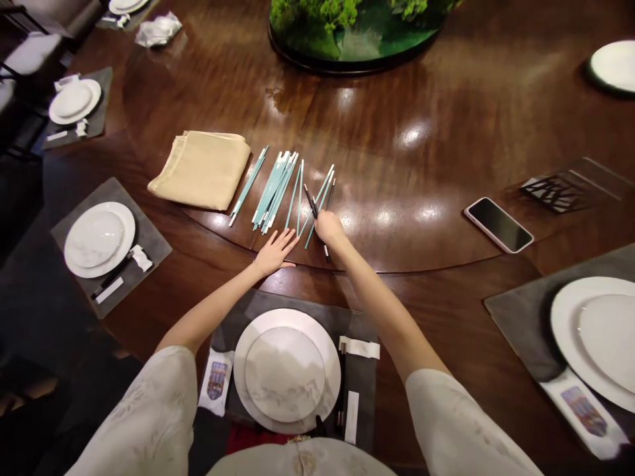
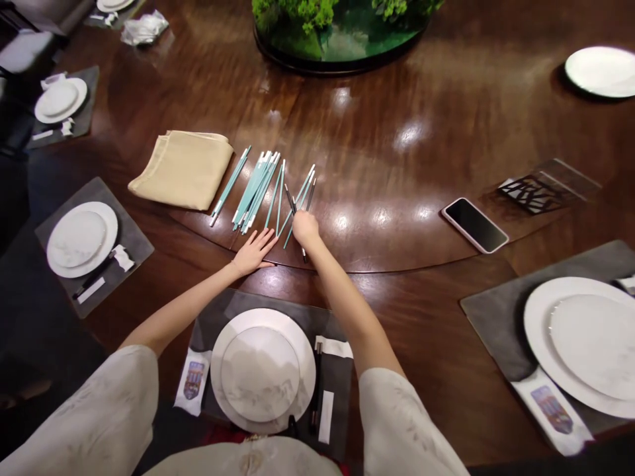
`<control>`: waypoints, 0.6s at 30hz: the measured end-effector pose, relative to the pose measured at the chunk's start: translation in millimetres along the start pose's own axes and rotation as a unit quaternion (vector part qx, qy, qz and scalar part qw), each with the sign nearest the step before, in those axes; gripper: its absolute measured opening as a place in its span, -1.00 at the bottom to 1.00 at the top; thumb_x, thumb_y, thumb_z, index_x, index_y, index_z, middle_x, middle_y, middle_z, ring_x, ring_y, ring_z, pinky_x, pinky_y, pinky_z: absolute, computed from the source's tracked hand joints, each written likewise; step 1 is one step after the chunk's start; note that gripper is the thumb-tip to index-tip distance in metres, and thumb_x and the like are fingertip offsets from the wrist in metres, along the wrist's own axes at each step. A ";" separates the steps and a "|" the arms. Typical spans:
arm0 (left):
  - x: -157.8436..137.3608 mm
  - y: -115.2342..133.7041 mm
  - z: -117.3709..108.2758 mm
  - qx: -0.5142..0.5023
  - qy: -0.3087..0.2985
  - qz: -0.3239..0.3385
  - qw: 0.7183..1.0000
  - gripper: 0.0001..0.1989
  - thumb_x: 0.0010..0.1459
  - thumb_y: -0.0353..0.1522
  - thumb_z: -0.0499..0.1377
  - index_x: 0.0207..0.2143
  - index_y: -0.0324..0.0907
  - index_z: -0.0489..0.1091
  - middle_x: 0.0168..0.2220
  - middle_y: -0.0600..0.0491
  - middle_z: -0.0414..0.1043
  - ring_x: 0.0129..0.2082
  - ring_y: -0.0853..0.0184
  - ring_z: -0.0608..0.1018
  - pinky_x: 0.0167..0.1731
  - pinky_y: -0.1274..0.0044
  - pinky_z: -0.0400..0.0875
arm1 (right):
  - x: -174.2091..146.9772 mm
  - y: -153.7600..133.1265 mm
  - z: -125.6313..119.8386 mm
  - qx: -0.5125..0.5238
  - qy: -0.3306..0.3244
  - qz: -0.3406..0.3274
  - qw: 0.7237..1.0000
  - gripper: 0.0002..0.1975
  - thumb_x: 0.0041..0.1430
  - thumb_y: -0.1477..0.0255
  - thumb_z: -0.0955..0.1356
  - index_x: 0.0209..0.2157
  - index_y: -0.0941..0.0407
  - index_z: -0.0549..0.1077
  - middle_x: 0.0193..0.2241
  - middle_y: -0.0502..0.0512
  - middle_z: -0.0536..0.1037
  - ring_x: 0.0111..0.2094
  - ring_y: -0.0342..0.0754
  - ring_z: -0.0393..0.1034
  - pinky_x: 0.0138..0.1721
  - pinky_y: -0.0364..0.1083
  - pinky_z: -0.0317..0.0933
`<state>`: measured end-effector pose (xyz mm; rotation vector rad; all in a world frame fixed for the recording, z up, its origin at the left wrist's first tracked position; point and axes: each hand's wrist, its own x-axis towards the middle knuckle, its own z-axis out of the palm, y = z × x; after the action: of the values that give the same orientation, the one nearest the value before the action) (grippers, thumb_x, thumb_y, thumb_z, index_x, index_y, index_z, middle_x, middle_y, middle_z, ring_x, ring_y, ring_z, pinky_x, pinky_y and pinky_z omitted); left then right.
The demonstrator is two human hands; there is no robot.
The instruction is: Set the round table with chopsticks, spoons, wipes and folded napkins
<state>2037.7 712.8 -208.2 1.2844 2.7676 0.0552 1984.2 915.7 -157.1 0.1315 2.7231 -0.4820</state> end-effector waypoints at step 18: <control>50.6 -71.9 -32.3 -0.147 0.061 -0.361 0.919 -0.60 0.20 -0.29 0.06 0.06 -0.28 0.29 -0.07 -0.20 0.37 -0.05 0.14 0.43 -0.04 0.39 0.29 | 6.6 -21.2 -7.6 0.030 0.078 -0.146 0.986 -0.68 0.24 0.39 0.18 -0.02 0.09 0.40 -0.11 0.18 0.47 -0.10 0.00 0.37 -0.07 -0.07 0.20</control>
<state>1947.4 705.2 -184.4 0.1570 2.9907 0.4832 1972.1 898.6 -146.3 -0.2269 2.8957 -0.6612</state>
